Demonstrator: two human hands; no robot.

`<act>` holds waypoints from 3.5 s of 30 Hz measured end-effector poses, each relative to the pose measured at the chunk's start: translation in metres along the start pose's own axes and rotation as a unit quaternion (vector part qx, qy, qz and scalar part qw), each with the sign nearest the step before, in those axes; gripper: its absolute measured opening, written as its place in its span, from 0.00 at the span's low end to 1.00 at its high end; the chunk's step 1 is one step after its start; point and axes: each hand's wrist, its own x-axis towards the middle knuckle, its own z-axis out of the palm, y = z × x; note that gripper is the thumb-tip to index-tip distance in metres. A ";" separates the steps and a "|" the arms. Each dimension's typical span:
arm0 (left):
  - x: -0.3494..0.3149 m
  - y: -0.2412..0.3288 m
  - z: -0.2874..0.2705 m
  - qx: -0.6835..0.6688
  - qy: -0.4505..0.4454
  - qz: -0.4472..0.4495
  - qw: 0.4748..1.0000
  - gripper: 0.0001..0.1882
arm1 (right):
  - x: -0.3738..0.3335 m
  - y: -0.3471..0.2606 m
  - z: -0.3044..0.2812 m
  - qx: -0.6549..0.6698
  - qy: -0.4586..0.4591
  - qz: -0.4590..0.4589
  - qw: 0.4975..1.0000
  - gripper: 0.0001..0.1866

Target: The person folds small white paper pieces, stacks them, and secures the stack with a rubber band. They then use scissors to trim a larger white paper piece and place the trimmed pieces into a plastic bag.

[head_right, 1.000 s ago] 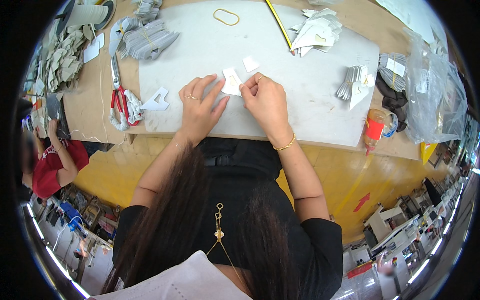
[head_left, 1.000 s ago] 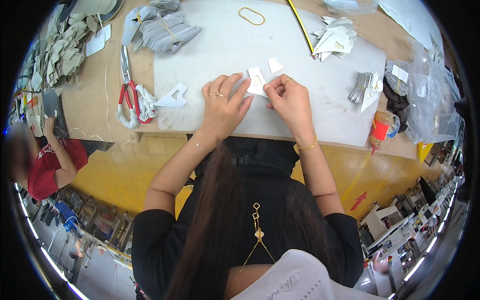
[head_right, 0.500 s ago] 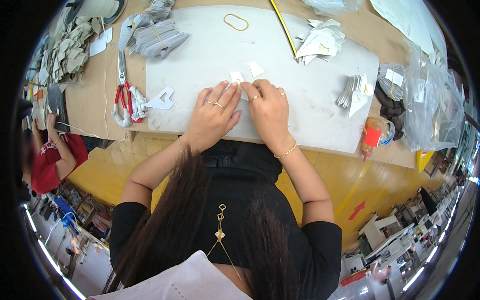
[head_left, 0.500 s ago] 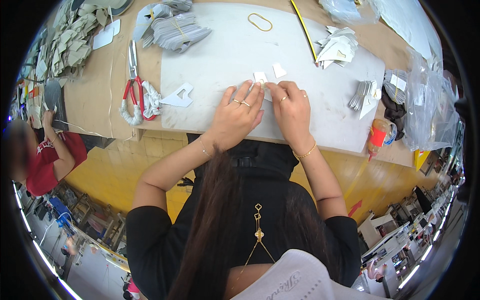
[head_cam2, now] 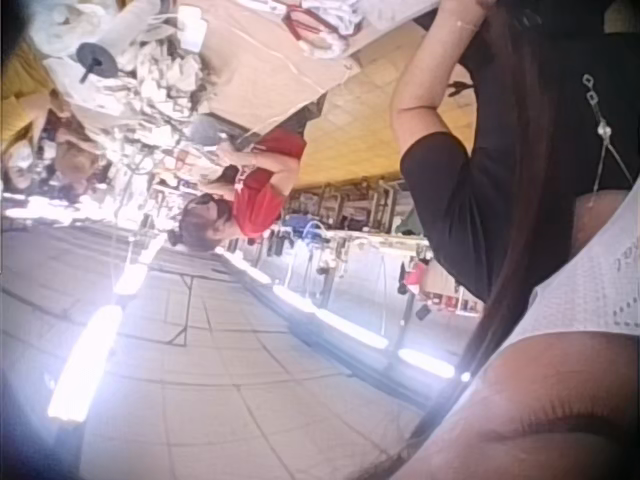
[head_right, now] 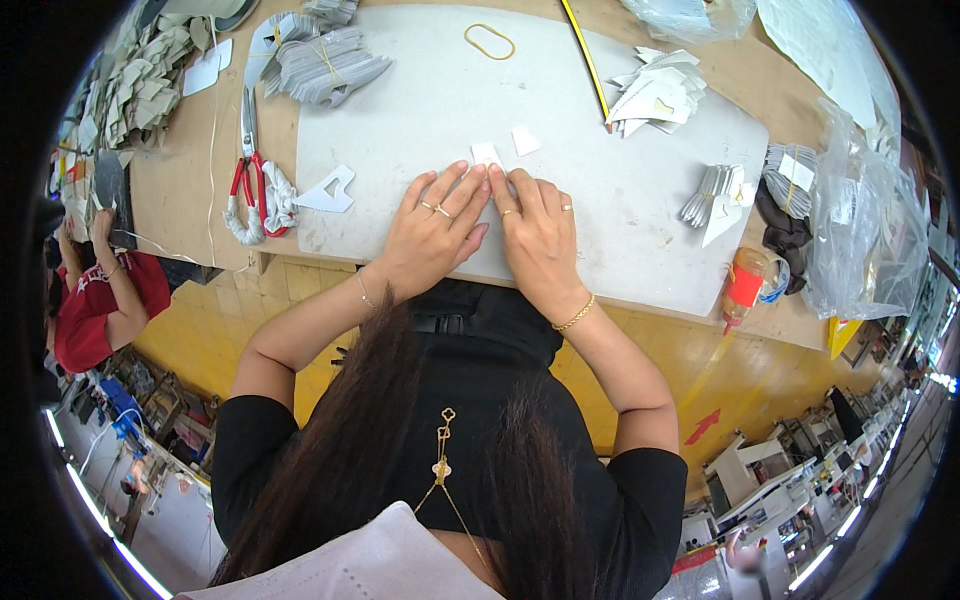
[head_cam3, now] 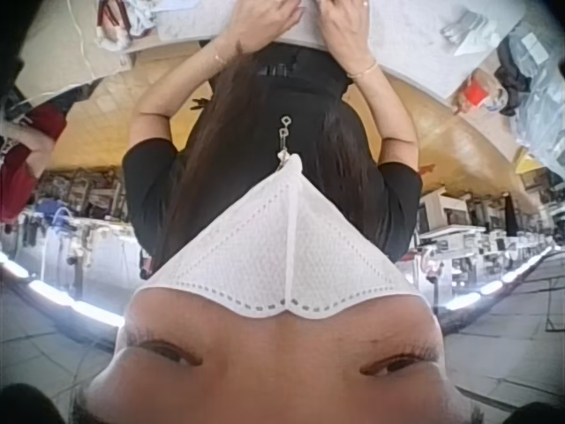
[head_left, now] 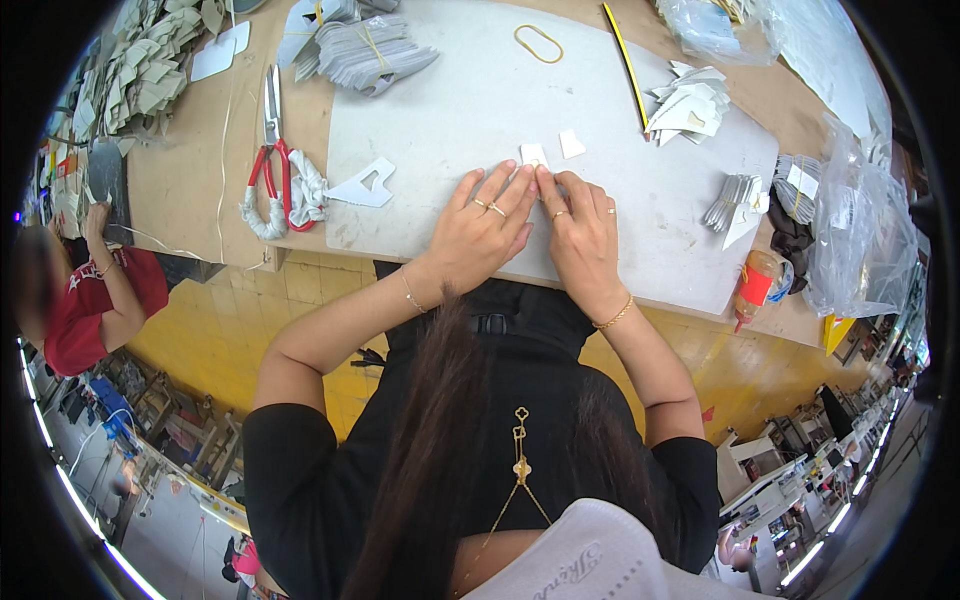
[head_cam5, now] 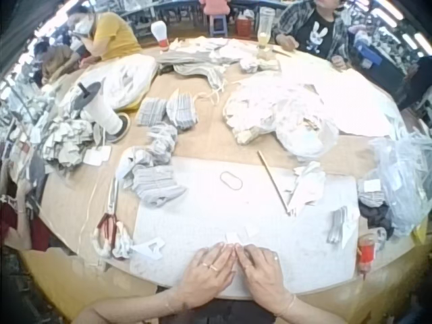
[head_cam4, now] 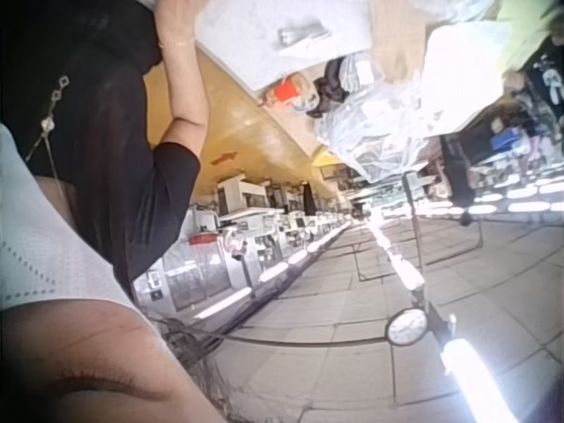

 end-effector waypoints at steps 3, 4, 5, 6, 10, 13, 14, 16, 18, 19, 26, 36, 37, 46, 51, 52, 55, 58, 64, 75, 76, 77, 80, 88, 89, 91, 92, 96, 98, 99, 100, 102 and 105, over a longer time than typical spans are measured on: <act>0.001 -0.001 0.000 -0.010 0.002 -0.005 1.000 0.28 | 0.001 -0.001 0.000 0.004 0.000 0.010 1.000 0.26; 0.002 -0.001 -0.001 -0.015 0.008 -0.003 1.000 0.27 | 0.002 -0.001 0.000 0.008 -0.005 0.015 1.000 0.26; 0.003 -0.002 -0.002 -0.020 0.012 -0.001 1.000 0.26 | 0.002 -0.001 0.001 0.010 0.000 0.013 1.000 0.26; 0.004 -0.002 -0.003 -0.025 0.017 0.000 1.000 0.26 | 0.002 -0.001 0.001 0.013 0.000 0.014 1.000 0.26; 0.008 -0.004 -0.007 -0.044 0.000 -0.001 0.999 0.26 | 0.004 0.002 0.004 0.030 0.019 0.015 0.999 0.26; 0.010 -0.006 -0.009 -0.059 -0.004 0.007 0.998 0.25 | 0.006 0.003 0.005 0.030 0.015 0.019 0.999 0.25; 0.010 -0.006 -0.010 -0.064 -0.005 0.009 0.998 0.25 | 0.007 0.003 0.004 0.024 0.008 0.018 1.000 0.25; 0.011 -0.008 -0.010 -0.074 -0.010 0.010 0.997 0.24 | 0.008 0.002 0.001 0.013 -0.006 0.020 1.000 0.25; 0.013 -0.010 -0.011 -0.085 -0.016 0.013 0.996 0.22 | 0.010 0.003 -0.002 -0.009 -0.008 -0.003 1.000 0.24; 0.015 -0.013 -0.012 -0.116 -0.006 0.008 0.993 0.21 | 0.012 0.003 -0.003 -0.018 -0.010 -0.015 1.000 0.24; 0.048 -0.037 -0.014 -0.260 0.020 -0.169 0.951 0.15 | 0.013 0.012 -0.010 0.177 0.000 0.098 0.979 0.22; 0.060 -0.030 -0.058 -0.676 -0.046 -0.326 0.659 0.05 | 0.016 0.005 -0.036 0.429 0.009 0.261 0.865 0.20; 0.059 -0.027 -0.065 -0.693 -0.041 -0.323 0.644 0.06 | 0.019 0.007 -0.041 0.477 -0.015 0.276 0.834 0.20; 0.057 -0.006 -0.098 -0.710 -0.055 -0.296 0.636 0.09 | 0.044 0.023 -0.086 0.571 -0.166 0.213 0.775 0.17; 0.057 -0.006 -0.109 -0.680 -0.104 -0.282 0.669 0.10 | 0.049 0.021 -0.101 0.603 -0.198 0.215 0.742 0.12; 0.056 -0.006 -0.112 -0.679 -0.108 -0.285 0.667 0.11 | 0.050 0.021 -0.102 0.598 -0.203 0.211 0.746 0.13; 0.056 -0.005 -0.117 -0.677 -0.122 -0.287 0.667 0.12 | 0.052 0.022 -0.105 0.586 -0.213 0.186 0.759 0.14; 0.056 -0.004 -0.119 -0.673 -0.132 -0.282 0.671 0.12 | 0.053 0.024 -0.108 0.577 -0.232 0.162 0.766 0.13; 0.054 0.000 -0.120 -0.657 -0.133 -0.274 0.689 0.09 | 0.055 0.025 -0.111 0.565 -0.249 0.126 0.777 0.10; 0.052 0.001 -0.109 -0.705 -0.001 -0.270 0.656 0.08 | 0.034 0.017 -0.098 0.732 -0.011 0.222 0.644 0.43; 0.052 0.003 -0.108 -0.699 0.007 -0.274 0.661 0.08 | 0.032 0.015 -0.096 0.736 -0.009 0.236 0.635 0.42; 0.052 0.004 -0.107 -0.698 0.015 -0.270 0.663 0.08 | 0.028 0.012 -0.094 0.752 -0.005 0.220 0.621 0.42; 0.052 0.009 -0.105 -0.685 0.025 -0.262 0.680 0.08 | 0.023 0.003 -0.091 0.767 0.013 0.233 0.598 0.40; 0.047 0.010 -0.105 -0.731 0.015 -0.222 0.645 0.08 | 0.028 -0.016 -0.099 0.704 0.088 0.245 0.661 0.39; 0.046 0.014 -0.103 -0.725 0.019 -0.222 0.651 0.08 | 0.027 -0.017 -0.100 0.704 0.099 0.244 0.660 0.39; 0.046 0.018 -0.102 -0.725 0.019 -0.228 0.650 0.08 | 0.027 -0.018 -0.101 0.673 0.110 0.212 0.700 0.38; 0.046 0.019 -0.102 -0.730 0.015 -0.235 0.642 0.08 | 0.027 -0.018 -0.102 0.657 0.116 0.200 0.718 0.38; 0.047 0.023 -0.104 -0.729 0.024 -0.234 0.643 0.07 | 0.023 -0.020 -0.105 0.637 0.119 0.188 0.738 0.38; 0.047 0.024 -0.105 -0.731 0.017 -0.241 0.638 0.06 | 0.021 -0.022 -0.107 0.641 0.123 0.191 0.733 0.38; 0.047 0.024 -0.106 -0.737 0.018 -0.242 0.631 0.06 | 0.021 -0.024 -0.107 0.642 0.129 0.192 0.731 0.38; 0.047 0.025 -0.106 -0.731 0.025 -0.234 0.640 0.06 | 0.020 -0.025 -0.108 0.642 0.135 0.193 0.729 0.38; 0.048 0.028 -0.105 -0.729 0.050 -0.212 0.649 0.06 | 0.020 -0.026 -0.109 0.642 0.139 0.187 0.731 0.38; 0.047 0.029 -0.108 -0.749 0.036 -0.223 0.623 0.06 | 0.019 -0.027 -0.110 0.640 0.135 0.173 0.736 0.38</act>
